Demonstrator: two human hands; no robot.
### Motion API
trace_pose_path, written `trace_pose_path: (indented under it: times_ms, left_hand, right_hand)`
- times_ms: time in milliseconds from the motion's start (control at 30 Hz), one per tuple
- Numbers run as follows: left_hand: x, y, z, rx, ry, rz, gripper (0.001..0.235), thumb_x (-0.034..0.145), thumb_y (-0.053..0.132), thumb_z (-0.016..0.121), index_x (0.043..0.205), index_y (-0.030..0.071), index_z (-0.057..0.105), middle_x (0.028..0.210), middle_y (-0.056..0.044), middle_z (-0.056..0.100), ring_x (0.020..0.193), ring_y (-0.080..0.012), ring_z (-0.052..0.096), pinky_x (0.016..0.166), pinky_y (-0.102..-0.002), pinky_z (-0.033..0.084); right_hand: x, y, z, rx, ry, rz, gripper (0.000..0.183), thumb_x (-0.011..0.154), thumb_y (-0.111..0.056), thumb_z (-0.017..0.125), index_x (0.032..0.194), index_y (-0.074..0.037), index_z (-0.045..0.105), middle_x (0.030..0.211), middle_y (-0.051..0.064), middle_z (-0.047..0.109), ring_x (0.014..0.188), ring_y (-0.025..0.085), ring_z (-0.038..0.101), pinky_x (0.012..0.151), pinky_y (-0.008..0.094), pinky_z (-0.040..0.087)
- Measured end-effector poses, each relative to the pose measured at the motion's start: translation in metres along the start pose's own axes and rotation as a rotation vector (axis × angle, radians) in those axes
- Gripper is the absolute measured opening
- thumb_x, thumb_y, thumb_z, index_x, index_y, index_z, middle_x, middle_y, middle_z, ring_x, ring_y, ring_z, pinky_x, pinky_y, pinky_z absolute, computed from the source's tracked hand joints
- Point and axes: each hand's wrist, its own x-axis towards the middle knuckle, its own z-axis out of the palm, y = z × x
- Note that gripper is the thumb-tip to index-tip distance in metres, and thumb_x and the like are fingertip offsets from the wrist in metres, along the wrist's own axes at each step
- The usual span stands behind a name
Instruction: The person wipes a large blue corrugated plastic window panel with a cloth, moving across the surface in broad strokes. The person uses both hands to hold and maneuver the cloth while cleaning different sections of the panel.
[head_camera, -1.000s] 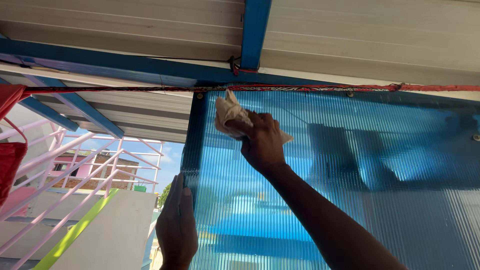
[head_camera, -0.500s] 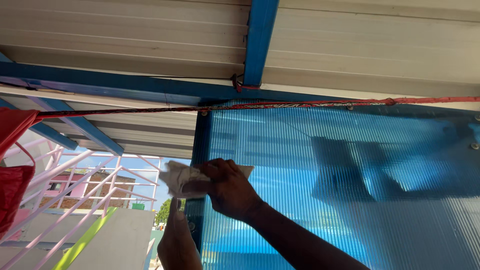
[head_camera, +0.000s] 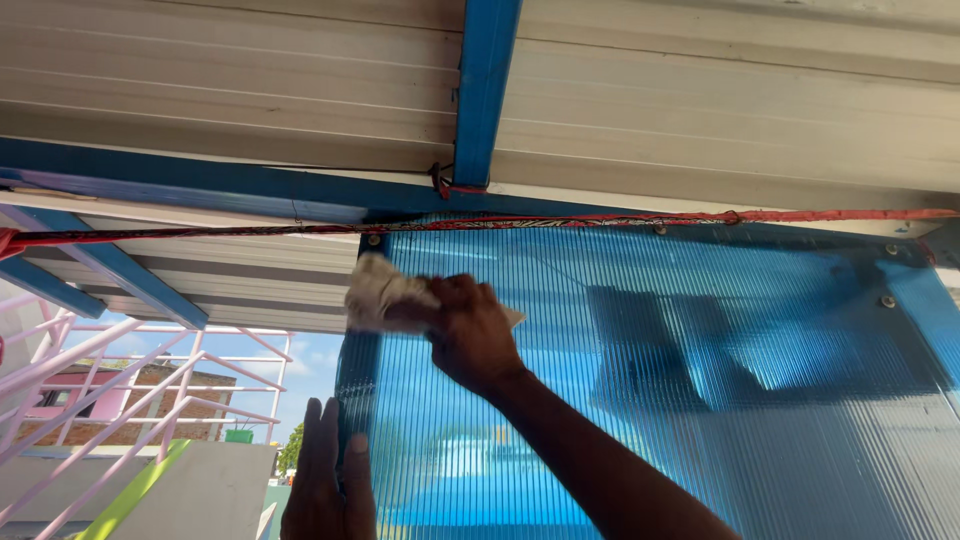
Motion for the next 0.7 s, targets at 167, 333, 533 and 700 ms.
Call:
trace_pose_path:
  times_ms: [167,333,533,700]
  left_hand:
    - [0.008,0.021,-0.014,-0.040,-0.080,-0.342,0.063,0.104,0.041,0.039,0.151,-0.001,0.043,0.130,-0.029,0.065,0.110,-0.0413,0.071,0.090,-0.047,0.058]
    - [0.004,0.026,-0.021,-0.082,-0.157,-0.604,0.051,0.114,0.032,0.032,0.122,-0.001,0.070,0.088,-0.021,0.072,0.080,-0.0372,0.075,0.074,-0.050,0.058]
    - [-0.011,0.008,-0.019,-0.024,0.030,-0.122,0.047,0.109,0.026,0.045,0.139,-0.006,0.060,0.116,-0.026,0.072,0.102,-0.0341,0.074,0.081,-0.043,0.059]
    - [-0.011,0.034,-0.030,-0.119,-0.038,-0.073,0.062,0.106,0.031,0.048,0.152,-0.010,0.040,0.135,-0.032,0.062,0.113,-0.0379,0.070,0.087,-0.042,0.060]
  right_hand:
    - [0.018,0.061,-0.036,0.026,0.178,0.442,0.038,0.088,-0.007,0.074,0.120,-0.029,0.075,0.119,0.003,0.076,0.105,0.029,0.061,0.094,0.045,0.052]
    - [-0.118,-0.074,-0.023,0.250,0.002,0.205,0.042,0.081,0.004,0.069,0.116,-0.019,0.076,0.115,0.007,0.072,0.110,0.028,0.059,0.099,0.042,0.052]
    - [-0.200,-0.121,-0.074,0.257,-0.263,-0.010,0.028,0.082,-0.005,0.078,0.107,-0.018,0.078,0.131,0.009,0.070,0.124,0.029,0.063,0.104,0.044,0.052]
    - [-0.073,0.043,-0.049,-0.095,0.143,0.362,0.033,0.088,-0.009,0.079,0.119,-0.012,0.068,0.120,0.010,0.070,0.114,0.033,0.058,0.100,0.050,0.049]
